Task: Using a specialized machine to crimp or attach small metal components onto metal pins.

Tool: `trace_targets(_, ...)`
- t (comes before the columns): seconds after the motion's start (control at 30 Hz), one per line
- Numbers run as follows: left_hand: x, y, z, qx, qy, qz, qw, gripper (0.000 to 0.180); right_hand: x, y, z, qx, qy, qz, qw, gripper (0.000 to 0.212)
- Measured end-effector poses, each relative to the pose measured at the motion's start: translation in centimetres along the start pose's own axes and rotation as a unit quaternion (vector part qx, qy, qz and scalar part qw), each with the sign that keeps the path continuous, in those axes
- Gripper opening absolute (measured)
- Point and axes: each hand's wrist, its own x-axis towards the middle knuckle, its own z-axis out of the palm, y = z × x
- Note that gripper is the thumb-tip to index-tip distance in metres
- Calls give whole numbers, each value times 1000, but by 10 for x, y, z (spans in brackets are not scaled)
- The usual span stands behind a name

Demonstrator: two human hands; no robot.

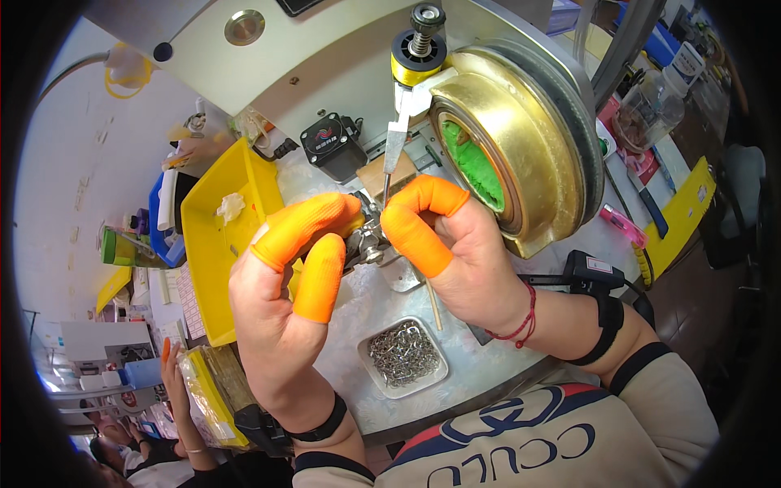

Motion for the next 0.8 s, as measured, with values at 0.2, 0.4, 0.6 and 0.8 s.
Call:
trace_targets(0.2, 1, 1, 0, 40, -4, 23, 999, 18, 0, -2, 1, -4, 3, 4, 1000, 9)
trace_targets(0.4, 1, 2, 1, 57, 1, 40, 998, 19, -1, -8, 3, 3, 14, 27, 1000, 10)
trace_targets(0.6, 1, 2, 0, 79, -4, 46, 996, 18, -2, -10, 4, 11, -6, 44, 999, 10)
trace_targets(0.8, 2, 4, 1, 84, -7, 56, 995, 18, -1, -10, 4, -17, -5, 42, 999, 10)
